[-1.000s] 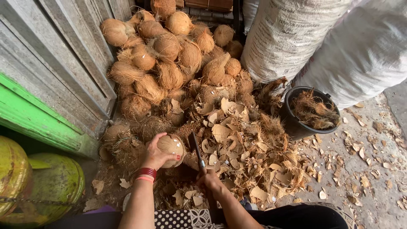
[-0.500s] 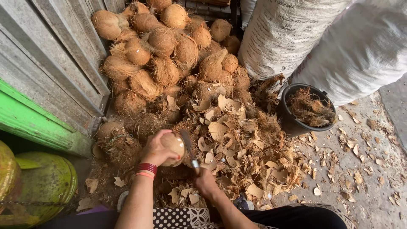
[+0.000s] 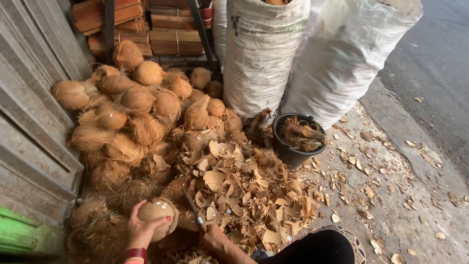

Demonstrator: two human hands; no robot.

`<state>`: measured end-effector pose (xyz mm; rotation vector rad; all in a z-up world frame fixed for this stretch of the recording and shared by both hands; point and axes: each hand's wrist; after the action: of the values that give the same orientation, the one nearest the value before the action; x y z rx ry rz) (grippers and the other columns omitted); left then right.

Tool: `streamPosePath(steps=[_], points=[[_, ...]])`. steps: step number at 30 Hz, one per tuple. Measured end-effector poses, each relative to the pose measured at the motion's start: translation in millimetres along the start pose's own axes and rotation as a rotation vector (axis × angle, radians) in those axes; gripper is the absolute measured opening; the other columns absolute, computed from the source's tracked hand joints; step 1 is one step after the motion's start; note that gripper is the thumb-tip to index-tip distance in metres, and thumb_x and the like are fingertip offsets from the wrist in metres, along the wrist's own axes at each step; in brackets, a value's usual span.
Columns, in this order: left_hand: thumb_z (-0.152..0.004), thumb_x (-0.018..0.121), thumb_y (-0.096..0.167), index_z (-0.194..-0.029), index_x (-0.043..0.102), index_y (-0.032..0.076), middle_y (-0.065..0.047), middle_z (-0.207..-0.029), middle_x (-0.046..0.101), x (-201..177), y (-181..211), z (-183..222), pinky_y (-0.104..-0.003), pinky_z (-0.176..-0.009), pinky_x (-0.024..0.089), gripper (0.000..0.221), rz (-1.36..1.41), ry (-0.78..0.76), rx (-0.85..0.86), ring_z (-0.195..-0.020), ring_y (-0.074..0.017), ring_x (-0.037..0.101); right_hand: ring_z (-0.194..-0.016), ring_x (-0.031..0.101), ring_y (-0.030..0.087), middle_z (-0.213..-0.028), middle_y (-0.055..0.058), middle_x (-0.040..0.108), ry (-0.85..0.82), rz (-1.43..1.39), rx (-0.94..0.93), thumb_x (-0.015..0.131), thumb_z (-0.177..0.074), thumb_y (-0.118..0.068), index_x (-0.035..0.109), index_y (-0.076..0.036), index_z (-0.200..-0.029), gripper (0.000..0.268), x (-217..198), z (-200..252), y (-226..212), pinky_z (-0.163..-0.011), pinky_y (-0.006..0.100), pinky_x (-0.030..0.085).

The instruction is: The person sits on the ground and uses a curved knife to peel the husk off coconuts. They rotate each coconut while scraping away the fibrous outer layer, then place the peeled coconut aside.

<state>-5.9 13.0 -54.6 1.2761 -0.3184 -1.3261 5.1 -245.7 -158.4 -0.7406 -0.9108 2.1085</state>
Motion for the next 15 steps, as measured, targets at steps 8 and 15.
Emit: streamPosePath(steps=[8, 15], points=[[-0.044, 0.095, 0.016, -0.147, 0.042, 0.029, -0.015, -0.146, 0.051, 1.1, 13.3, 9.4, -0.068, -0.098, 0.052, 0.117, 0.192, -0.027, -0.108, -0.129, -0.0365, 0.055, -0.062, 0.059, 0.012, -0.079, 0.004, 0.064, 0.051, -0.009, 0.094, 0.047, -0.102, -0.013, 0.063, -0.007, -0.103, 0.017, 6.7, 11.0, 11.4, -0.05, 0.028, 0.046], [-0.041, 0.099, 0.019, -0.131, 0.057, 0.029, -0.01, -0.129, 0.065, -0.3, 30.6, 27.8, -0.044, -0.106, 0.051, 0.1, -0.034, 0.003, 0.281, -0.121, -0.0294, 0.062, -0.051, 0.049, 0.01, -0.068, -0.001, 0.063, 0.044, 0.64, -0.359, 0.048, -0.102, -0.013, 0.064, -0.011, -0.096, 0.018, -9.9, 75.8, -84.8, -0.044, 0.027, 0.041]])
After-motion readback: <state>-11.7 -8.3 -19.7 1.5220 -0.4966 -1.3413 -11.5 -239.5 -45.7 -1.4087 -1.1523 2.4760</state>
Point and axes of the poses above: each hand's wrist, its own z-axis away from the middle knuckle, its own x-axis out of the palm, y = z × x
